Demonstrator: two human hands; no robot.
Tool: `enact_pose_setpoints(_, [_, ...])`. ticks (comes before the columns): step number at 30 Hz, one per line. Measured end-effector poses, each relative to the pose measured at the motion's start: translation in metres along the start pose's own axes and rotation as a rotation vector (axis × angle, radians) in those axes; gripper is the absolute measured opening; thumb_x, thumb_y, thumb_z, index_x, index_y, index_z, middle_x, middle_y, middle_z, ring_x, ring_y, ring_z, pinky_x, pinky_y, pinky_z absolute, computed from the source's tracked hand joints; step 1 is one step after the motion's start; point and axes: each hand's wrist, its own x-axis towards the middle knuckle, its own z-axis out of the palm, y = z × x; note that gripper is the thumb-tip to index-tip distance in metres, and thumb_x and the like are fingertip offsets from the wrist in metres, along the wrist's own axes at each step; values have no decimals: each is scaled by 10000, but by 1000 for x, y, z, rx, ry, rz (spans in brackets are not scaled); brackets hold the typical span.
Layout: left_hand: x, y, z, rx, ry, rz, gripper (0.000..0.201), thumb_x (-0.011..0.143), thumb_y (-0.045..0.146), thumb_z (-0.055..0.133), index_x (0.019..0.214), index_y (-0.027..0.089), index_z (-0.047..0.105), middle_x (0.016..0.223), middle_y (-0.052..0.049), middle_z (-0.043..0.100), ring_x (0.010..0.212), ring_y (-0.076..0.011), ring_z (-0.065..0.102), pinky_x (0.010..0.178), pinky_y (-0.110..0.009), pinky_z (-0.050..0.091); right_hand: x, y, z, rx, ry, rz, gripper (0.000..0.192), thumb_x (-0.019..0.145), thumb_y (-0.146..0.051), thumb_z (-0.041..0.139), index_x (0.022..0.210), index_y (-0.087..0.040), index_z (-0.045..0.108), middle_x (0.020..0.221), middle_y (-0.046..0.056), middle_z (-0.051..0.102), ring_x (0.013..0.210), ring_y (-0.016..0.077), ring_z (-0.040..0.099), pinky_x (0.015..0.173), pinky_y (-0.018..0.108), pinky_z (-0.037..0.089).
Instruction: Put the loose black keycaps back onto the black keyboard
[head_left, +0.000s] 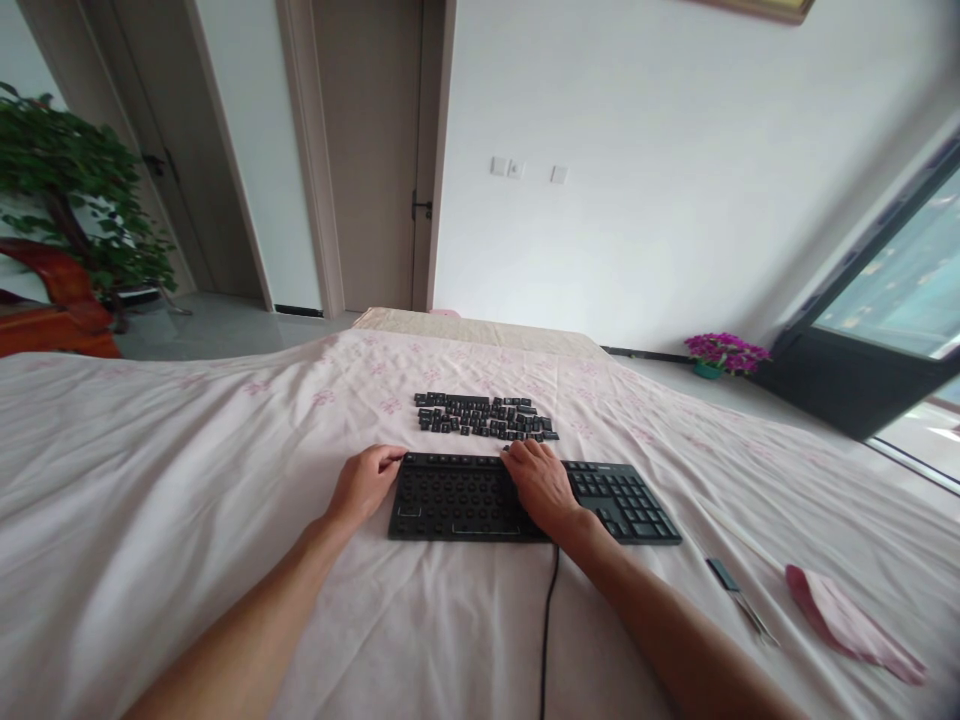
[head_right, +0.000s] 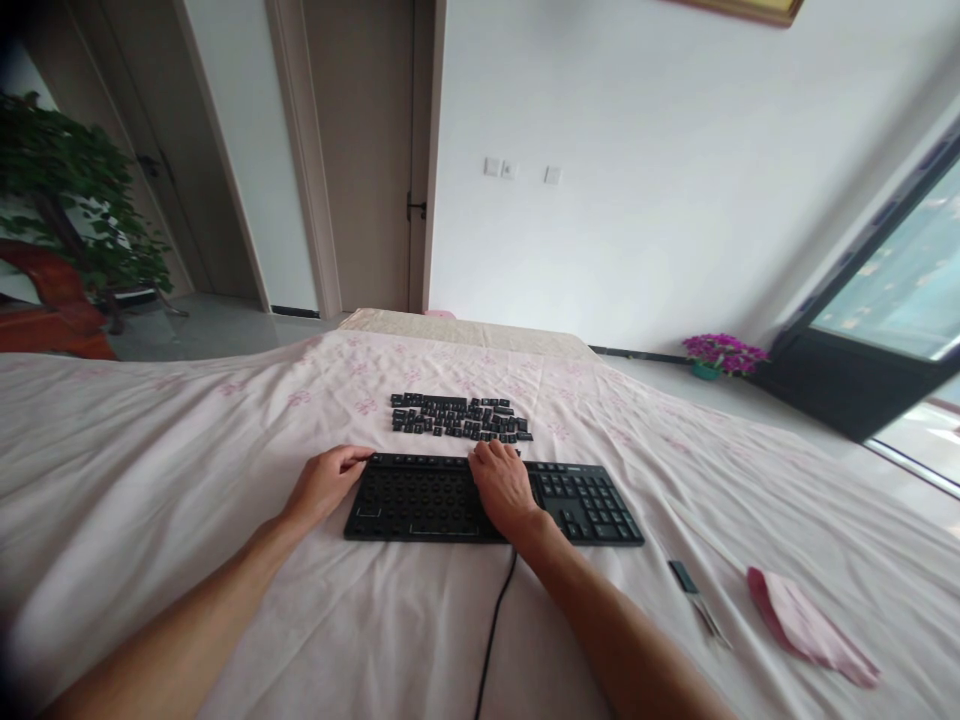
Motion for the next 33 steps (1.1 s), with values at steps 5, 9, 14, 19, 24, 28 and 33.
enact_pose_setpoints(5, [0,-1,0,0,1,8,294,812,305,525,1004,219,730,1024,-27,757,923,-194,704,833,-274,522,-4,-10,-3,-63,-52,19,344,916,-117,424,1225,-165,566,1129,128,583,1007,261,475,845,373,344])
enact_pose_setpoints(9, [0,-2,1,1,9,20,301,809,302,523,1007,214,733,1015,-33,758,917,-193,704,837,-276,520,-3,-15,-7,-76,-89,8,349,903,-84,409,1196,-135,592,1099,132,594,1005,263,477,837,373,343])
enact_pose_setpoints(14, [1,-3,2,-1,2,20,302,808,315,526,1008,223,733,1025,-26,757,924,-194,704,843,-279,518,-1,3,-13,61,-92,36,383,897,-85,422,1177,-228,640,1046,80,628,983,223,495,808,332,331])
enact_pose_setpoints(19, [1,-6,3,-12,-3,28,292,811,306,520,995,223,731,1032,-23,755,929,-192,703,855,-281,515,6,28,-12,169,-37,236,371,942,-178,410,1143,-309,692,1070,47,643,969,192,500,816,302,334])
enact_pose_setpoints(24, [1,-5,2,-11,0,25,291,813,310,522,998,225,730,1039,-23,752,941,-195,700,862,-282,513,22,29,-4,143,-31,253,323,926,-219,454,1015,-323,747,1082,42,649,989,211,487,811,320,334])
enact_pose_setpoints(28, [1,-2,1,0,-3,13,289,810,297,524,998,220,730,1029,-25,755,939,-196,701,855,-279,516,31,27,4,152,-39,255,319,887,-180,476,920,-300,770,1053,49,658,990,223,479,815,331,332])
enact_pose_setpoints(33, [1,-2,2,-1,1,8,289,811,309,527,998,221,729,1022,-20,757,928,-192,705,848,-272,519,40,29,10,177,-79,278,294,826,-140,513,905,-255,772,1040,62,669,1030,231,473,849,334,326])
